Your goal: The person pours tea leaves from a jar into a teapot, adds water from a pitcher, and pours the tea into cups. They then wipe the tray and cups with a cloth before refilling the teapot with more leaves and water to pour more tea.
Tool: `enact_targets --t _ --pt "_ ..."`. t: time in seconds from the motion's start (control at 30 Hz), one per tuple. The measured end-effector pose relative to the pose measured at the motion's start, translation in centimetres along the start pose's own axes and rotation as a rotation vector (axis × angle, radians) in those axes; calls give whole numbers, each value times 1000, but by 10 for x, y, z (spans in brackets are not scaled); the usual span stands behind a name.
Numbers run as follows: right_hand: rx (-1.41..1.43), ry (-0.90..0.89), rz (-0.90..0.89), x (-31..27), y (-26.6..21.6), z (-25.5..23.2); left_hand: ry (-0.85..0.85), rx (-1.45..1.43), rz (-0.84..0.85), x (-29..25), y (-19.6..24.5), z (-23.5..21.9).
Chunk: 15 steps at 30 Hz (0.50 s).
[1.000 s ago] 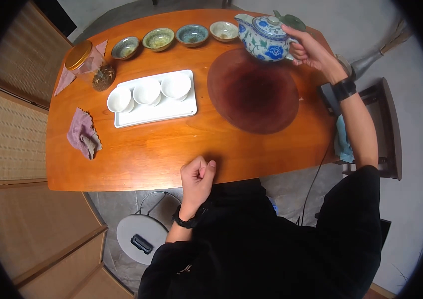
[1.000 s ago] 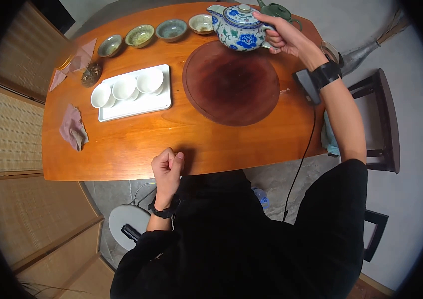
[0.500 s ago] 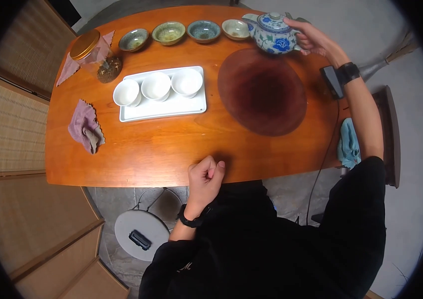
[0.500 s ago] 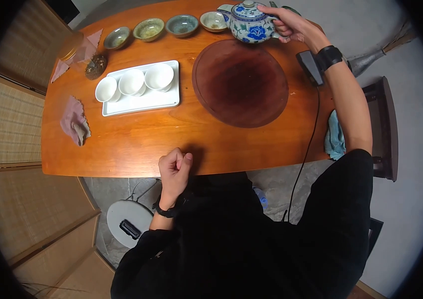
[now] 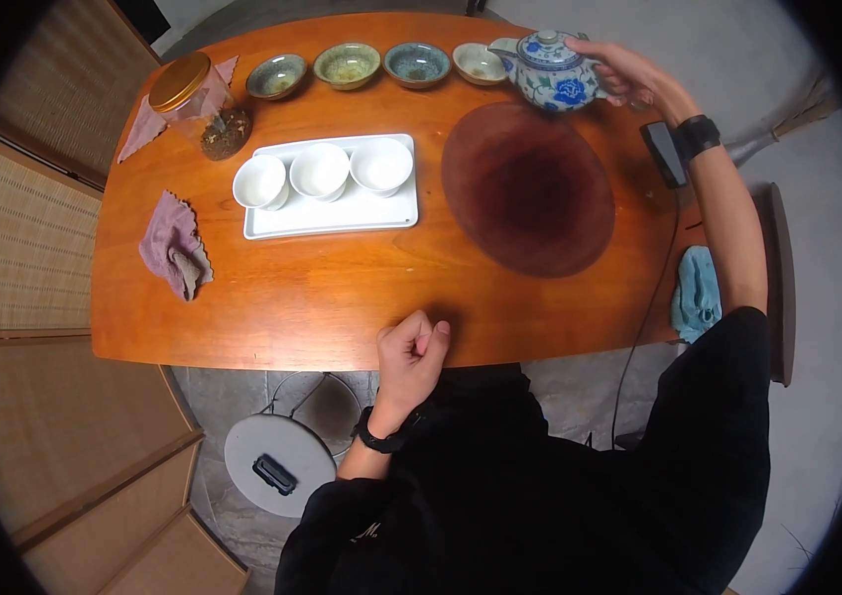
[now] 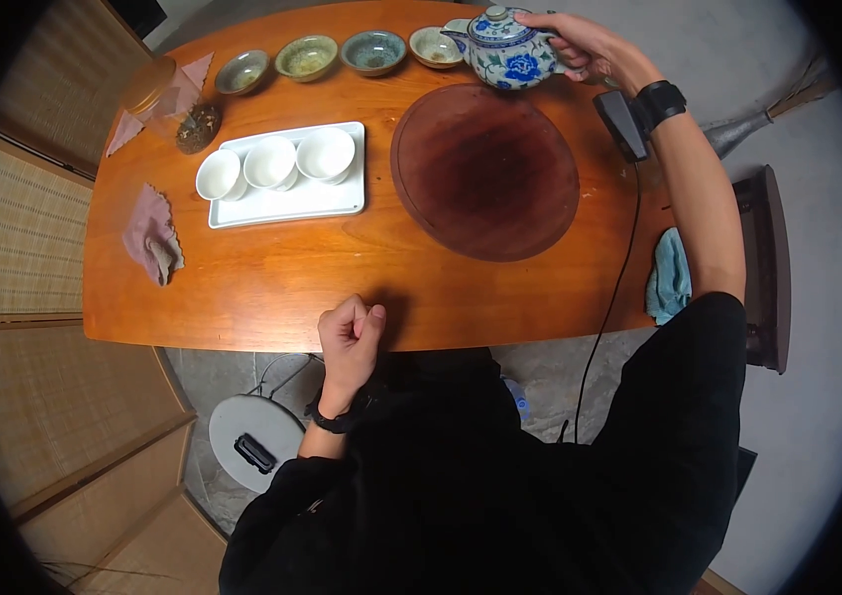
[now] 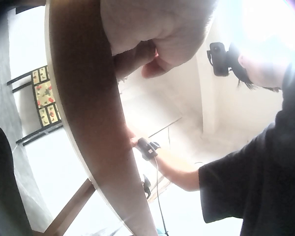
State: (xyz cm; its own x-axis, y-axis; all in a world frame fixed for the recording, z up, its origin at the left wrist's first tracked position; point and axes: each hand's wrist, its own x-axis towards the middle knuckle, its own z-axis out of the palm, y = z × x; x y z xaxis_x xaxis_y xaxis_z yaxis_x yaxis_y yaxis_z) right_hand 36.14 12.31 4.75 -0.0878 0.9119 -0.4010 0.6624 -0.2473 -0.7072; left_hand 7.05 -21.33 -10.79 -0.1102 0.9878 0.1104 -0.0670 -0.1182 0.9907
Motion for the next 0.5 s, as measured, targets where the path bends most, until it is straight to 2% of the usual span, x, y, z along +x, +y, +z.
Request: enact_targets --t 0.07,0.1,0.2,0.4,0.5 --pt "-35 17 15 -1 -7 0 0 -9 -4 -2 0 0" --pt "34 16 69 -4 -12 0 -2 -5 3 -2 -2 0" --pt "-112 42 -14 -16 -27 10 -8 -4 6 -1 -2 0" --pt "-250 43 78 6 -28 -1 -10 5 5 -1 -1 0" --pt "-279 50 64 5 -34 3 0 4 -3 -1 -2 0"
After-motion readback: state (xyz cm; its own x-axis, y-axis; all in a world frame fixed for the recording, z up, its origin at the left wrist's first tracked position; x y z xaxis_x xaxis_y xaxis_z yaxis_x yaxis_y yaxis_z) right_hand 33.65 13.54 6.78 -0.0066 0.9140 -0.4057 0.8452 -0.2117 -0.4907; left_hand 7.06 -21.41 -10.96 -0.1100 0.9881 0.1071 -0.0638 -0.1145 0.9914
